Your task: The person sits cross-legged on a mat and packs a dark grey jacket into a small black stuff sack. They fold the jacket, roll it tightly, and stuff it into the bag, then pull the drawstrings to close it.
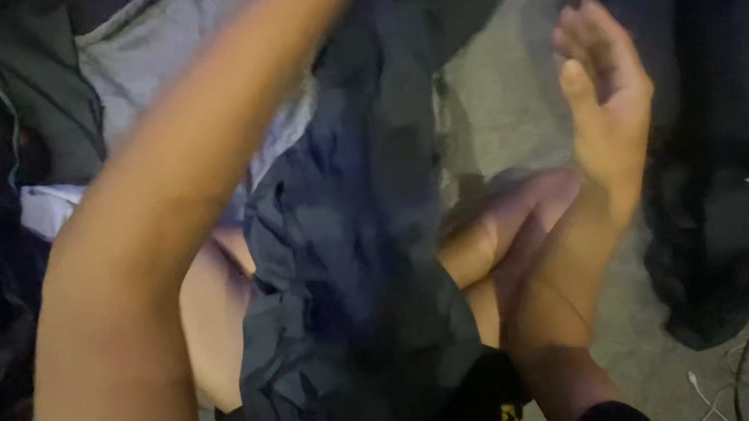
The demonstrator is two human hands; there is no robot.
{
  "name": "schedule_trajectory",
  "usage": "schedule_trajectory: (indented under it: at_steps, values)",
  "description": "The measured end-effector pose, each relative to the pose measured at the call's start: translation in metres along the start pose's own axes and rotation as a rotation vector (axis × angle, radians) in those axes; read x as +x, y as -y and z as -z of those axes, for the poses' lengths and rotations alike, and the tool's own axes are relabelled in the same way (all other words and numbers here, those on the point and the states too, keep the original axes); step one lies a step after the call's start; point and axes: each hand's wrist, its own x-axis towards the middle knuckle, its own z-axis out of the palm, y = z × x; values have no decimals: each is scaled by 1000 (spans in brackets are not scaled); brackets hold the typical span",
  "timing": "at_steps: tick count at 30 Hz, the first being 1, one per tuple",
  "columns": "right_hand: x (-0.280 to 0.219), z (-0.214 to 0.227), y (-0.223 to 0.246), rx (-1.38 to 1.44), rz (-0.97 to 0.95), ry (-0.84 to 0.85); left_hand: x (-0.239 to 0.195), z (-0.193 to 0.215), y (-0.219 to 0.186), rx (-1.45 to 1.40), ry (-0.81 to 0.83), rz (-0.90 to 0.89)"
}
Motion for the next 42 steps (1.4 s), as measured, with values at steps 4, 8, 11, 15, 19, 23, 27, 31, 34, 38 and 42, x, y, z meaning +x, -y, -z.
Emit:
schedule_trajectory:
  at_steps: [4,8,11,15,19,23,27,31,34,38,42]
  values:
    - [1,-2,-26,-15,-97,72,-95,-78,4,308,-195,83]
    - [4,-10,-26,-37,-242,169,-154,-116,21,358,30,326]
    - [7,-20,-21,-145,-276,304,-179,-147,35,333,444,606]
    - [9,-30,-13,-208,-285,411,-179,-175,60,203,685,685]
    - [8,-36,-2,-314,-381,510,-135,-163,121,-1088,612,-490]
    - [7,-44,0,-273,-318,542,-97,-45,109,-128,182,131]
    - [9,-54,-8,-142,-349,544,-93,-18,109,-611,-438,413]
    - [13,-63,-25,-325,-405,585,-110,-31,124,-382,-472,503]
    - [11,-88,-45,-334,-399,572,-133,-38,137,-195,-505,583]
    - [7,-135,-82,-485,-375,695,-176,-118,162,-136,-565,502]
    - [-9,-181,-95,-626,-135,646,-204,-170,166,-512,-672,861]
